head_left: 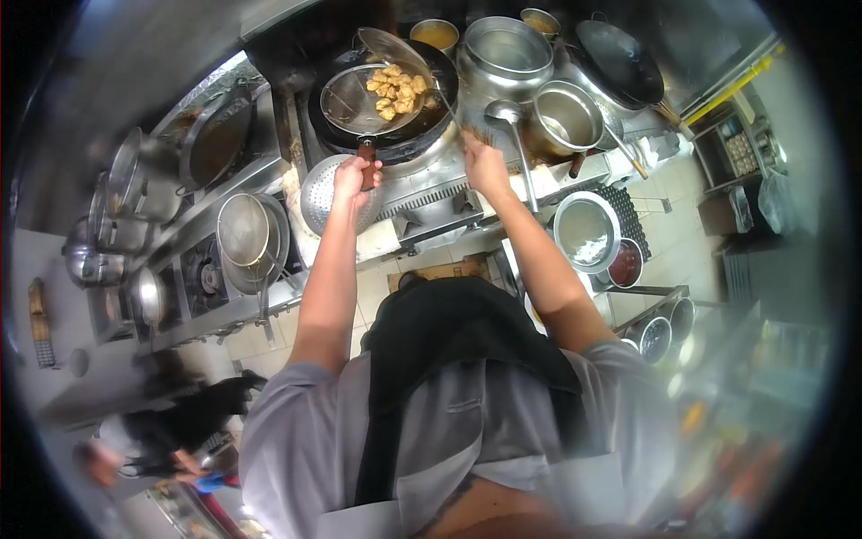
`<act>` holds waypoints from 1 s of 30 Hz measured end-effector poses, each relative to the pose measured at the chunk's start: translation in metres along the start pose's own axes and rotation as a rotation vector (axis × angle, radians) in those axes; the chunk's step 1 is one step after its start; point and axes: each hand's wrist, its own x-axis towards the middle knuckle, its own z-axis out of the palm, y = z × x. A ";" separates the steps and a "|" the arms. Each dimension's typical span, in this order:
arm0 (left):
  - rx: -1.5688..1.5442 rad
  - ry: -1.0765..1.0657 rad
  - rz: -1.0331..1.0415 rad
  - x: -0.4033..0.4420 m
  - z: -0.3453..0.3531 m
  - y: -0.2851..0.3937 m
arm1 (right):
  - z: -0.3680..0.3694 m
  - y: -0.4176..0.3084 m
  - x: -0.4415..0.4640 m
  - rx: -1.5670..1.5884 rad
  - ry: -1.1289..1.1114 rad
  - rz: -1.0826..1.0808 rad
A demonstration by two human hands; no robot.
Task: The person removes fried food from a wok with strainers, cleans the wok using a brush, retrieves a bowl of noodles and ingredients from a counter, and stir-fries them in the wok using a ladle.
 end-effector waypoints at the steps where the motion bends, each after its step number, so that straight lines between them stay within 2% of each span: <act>1: -0.001 -0.003 0.000 -0.002 -0.002 0.003 | -0.003 -0.003 0.001 0.010 0.023 -0.001; 6: 0.089 -0.070 0.042 -0.002 -0.001 0.024 | -0.031 -0.023 0.003 0.012 0.000 0.024; 11: 0.188 -0.182 0.022 -0.012 0.048 0.056 | -0.086 -0.040 -0.001 -0.033 0.085 0.032; 14: 0.207 -0.258 -0.015 -0.011 0.100 0.062 | -0.131 -0.044 -0.010 -0.074 0.086 0.200; 15: 0.216 -0.284 -0.027 -0.005 0.116 0.055 | -0.136 -0.027 -0.016 -0.095 0.185 0.121; 18: 0.225 -0.390 -0.038 0.005 0.169 0.033 | -0.171 -0.013 -0.031 -0.137 0.189 0.300; 21: 0.379 -0.424 -0.009 0.024 0.218 -0.010 | -0.182 0.035 -0.049 -0.207 0.335 0.261; 27: 0.568 -0.437 0.053 0.038 0.283 -0.077 | -0.193 0.101 -0.079 -0.172 0.336 0.469; 29: 0.874 -0.425 0.197 0.042 0.292 -0.089 | -0.193 0.108 -0.090 -0.177 0.337 0.507; 30: 0.877 -0.427 0.200 0.038 0.299 -0.086 | -0.192 0.111 -0.094 -0.206 0.371 0.475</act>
